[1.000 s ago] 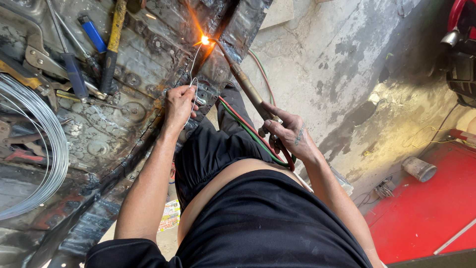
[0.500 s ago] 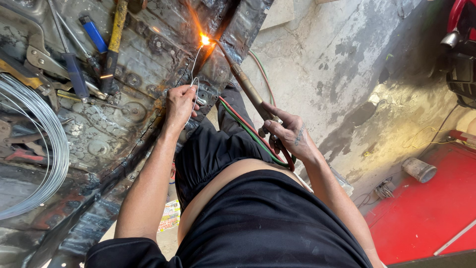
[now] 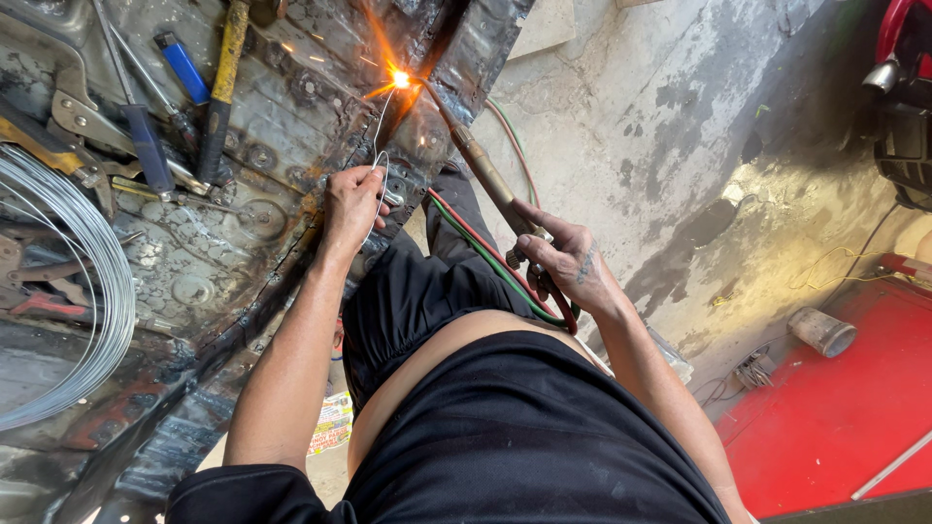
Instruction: The person lies on their back beneath a vehicle underbody, holding a gas welding torch in one hand and a welding wire rod in the other. They repeatedly heat the underbody seam with the torch, feeding the wire into the flame to melt it onto the metal, pausing to reposition the wire and continue along the seam.
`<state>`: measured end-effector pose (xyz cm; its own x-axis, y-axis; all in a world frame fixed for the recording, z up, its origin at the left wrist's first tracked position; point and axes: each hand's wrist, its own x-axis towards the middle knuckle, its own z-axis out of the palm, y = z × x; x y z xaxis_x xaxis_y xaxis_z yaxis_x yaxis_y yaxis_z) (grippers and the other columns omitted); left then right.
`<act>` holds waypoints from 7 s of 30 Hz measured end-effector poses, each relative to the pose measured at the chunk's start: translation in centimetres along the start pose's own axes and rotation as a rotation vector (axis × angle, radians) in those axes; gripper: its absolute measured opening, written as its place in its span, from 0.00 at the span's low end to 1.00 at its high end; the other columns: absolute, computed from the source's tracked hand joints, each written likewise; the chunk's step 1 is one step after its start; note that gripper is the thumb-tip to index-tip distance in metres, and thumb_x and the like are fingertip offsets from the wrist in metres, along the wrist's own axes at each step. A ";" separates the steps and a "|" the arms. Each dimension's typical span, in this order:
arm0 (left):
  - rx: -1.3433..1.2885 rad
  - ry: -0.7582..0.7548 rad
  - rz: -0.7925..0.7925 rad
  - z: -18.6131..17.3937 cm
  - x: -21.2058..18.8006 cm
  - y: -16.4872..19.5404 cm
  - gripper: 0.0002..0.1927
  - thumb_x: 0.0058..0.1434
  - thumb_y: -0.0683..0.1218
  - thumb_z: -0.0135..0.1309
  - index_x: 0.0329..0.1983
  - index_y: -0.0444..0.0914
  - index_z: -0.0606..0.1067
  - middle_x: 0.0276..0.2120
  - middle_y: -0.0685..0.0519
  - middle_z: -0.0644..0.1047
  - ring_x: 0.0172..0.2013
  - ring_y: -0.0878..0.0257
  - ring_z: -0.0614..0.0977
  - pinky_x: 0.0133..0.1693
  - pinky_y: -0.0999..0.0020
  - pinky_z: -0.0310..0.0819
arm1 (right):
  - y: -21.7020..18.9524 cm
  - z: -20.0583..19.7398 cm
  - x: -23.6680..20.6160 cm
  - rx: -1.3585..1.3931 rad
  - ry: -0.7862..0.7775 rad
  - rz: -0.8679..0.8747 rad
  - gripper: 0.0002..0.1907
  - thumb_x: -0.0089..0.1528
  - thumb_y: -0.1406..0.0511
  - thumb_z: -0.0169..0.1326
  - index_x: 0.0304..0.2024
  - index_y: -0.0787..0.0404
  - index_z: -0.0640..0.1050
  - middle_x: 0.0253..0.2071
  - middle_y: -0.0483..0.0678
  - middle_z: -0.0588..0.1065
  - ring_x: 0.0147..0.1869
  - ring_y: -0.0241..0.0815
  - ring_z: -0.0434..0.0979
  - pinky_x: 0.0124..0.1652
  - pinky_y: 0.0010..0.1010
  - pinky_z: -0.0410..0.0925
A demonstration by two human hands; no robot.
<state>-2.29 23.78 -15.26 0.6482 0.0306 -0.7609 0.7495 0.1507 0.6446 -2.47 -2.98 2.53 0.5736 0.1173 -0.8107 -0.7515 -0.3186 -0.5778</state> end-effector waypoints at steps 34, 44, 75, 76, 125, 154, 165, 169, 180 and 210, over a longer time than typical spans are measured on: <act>0.050 -0.002 0.036 0.2 0.2 0.2 0.14 0.70 0.47 0.52 0.39 0.30 0.81 0.25 0.55 0.77 0.20 0.69 0.78 0.17 0.72 0.71 | -0.1 0.1 -0.2 0.012 -0.009 -0.008 0.29 0.67 0.65 0.53 0.71 0.60 0.68 0.32 0.48 0.79 0.20 0.30 0.72 0.20 0.24 0.68; 0.040 -0.003 0.039 0.2 0.2 0.2 0.14 0.70 0.47 0.52 0.37 0.31 0.80 0.25 0.55 0.77 0.20 0.69 0.78 0.16 0.72 0.70 | 0.0 0.0 -0.2 -0.008 0.012 0.000 0.29 0.67 0.65 0.53 0.71 0.61 0.68 0.32 0.48 0.79 0.21 0.29 0.72 0.20 0.24 0.68; 0.016 -0.024 0.027 0.5 0.3 0.4 0.13 0.69 0.46 0.52 0.37 0.32 0.80 0.25 0.56 0.75 0.20 0.70 0.78 0.15 0.73 0.70 | -0.1 -0.2 -0.4 -0.057 0.028 -0.015 0.29 0.66 0.64 0.54 0.70 0.61 0.70 0.31 0.46 0.80 0.21 0.28 0.71 0.21 0.23 0.67; 0.019 -0.024 0.025 0.5 0.3 0.4 0.13 0.69 0.46 0.52 0.37 0.31 0.80 0.25 0.56 0.75 0.20 0.70 0.78 0.15 0.73 0.70 | -0.1 -0.2 -0.4 -0.069 0.031 -0.022 0.29 0.66 0.64 0.54 0.70 0.61 0.70 0.31 0.46 0.80 0.21 0.28 0.71 0.21 0.22 0.67; 0.105 -0.017 0.012 0.2 1.0 1.9 0.14 0.68 0.48 0.53 0.40 0.31 0.80 0.26 0.55 0.76 0.19 0.68 0.78 0.15 0.72 0.70 | -0.9 0.2 -0.4 -0.085 0.028 0.002 0.29 0.65 0.64 0.55 0.70 0.59 0.70 0.31 0.46 0.80 0.22 0.28 0.70 0.22 0.23 0.67; 0.802 0.444 0.282 -7.6 -1.6 -2.6 0.27 0.69 0.43 0.54 0.71 0.37 0.66 0.54 0.42 0.67 0.51 0.48 0.75 0.47 0.52 0.70 | -1.4 0.5 -0.4 -0.119 0.002 0.008 0.28 0.66 0.64 0.53 0.70 0.57 0.70 0.32 0.44 0.79 0.23 0.29 0.70 0.23 0.24 0.67; 1.017 0.646 0.604 -9.0 -0.4 -1.0 0.25 0.70 0.42 0.61 0.68 0.37 0.69 0.56 0.42 0.66 0.56 0.47 0.69 0.55 0.46 0.64 | -1.0 0.4 -0.3 -0.140 0.027 0.033 0.29 0.66 0.64 0.53 0.70 0.56 0.70 0.32 0.45 0.80 0.22 0.29 0.71 0.23 0.23 0.67; 1.082 0.752 0.528 -9.9 1.3 1.4 0.27 0.66 0.41 0.62 0.68 0.35 0.70 0.53 0.44 0.66 0.54 0.47 0.69 0.52 0.47 0.63 | -0.9 0.5 -0.2 -0.071 0.017 0.030 0.29 0.66 0.64 0.54 0.71 0.57 0.69 0.31 0.45 0.79 0.21 0.29 0.70 0.21 0.24 0.66; 1.196 0.636 0.594 -12.3 4.9 5.4 0.20 0.63 0.45 0.66 0.55 0.35 0.75 0.48 0.41 0.76 0.51 0.42 0.76 0.53 0.39 0.64 | -0.7 0.2 -0.3 -0.035 0.001 0.039 0.30 0.66 0.64 0.54 0.71 0.58 0.68 0.32 0.46 0.79 0.20 0.29 0.70 0.20 0.24 0.66; 0.829 0.124 0.515 0.7 0.8 2.0 0.12 0.75 0.49 0.44 0.43 0.34 0.67 0.28 0.31 0.75 0.32 0.29 0.76 0.31 0.38 0.65 | 2.9 -2.7 -4.3 0.331 0.179 -0.132 0.31 0.65 0.66 0.56 0.71 0.63 0.69 0.35 0.49 0.77 0.27 0.34 0.75 0.25 0.26 0.70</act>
<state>-0.18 23.41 -14.46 0.9390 0.0084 -0.3439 0.2665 -0.6497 0.7119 -6.22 -6.99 4.60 0.6982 -0.0378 -0.7149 -0.7150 0.0120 -0.6990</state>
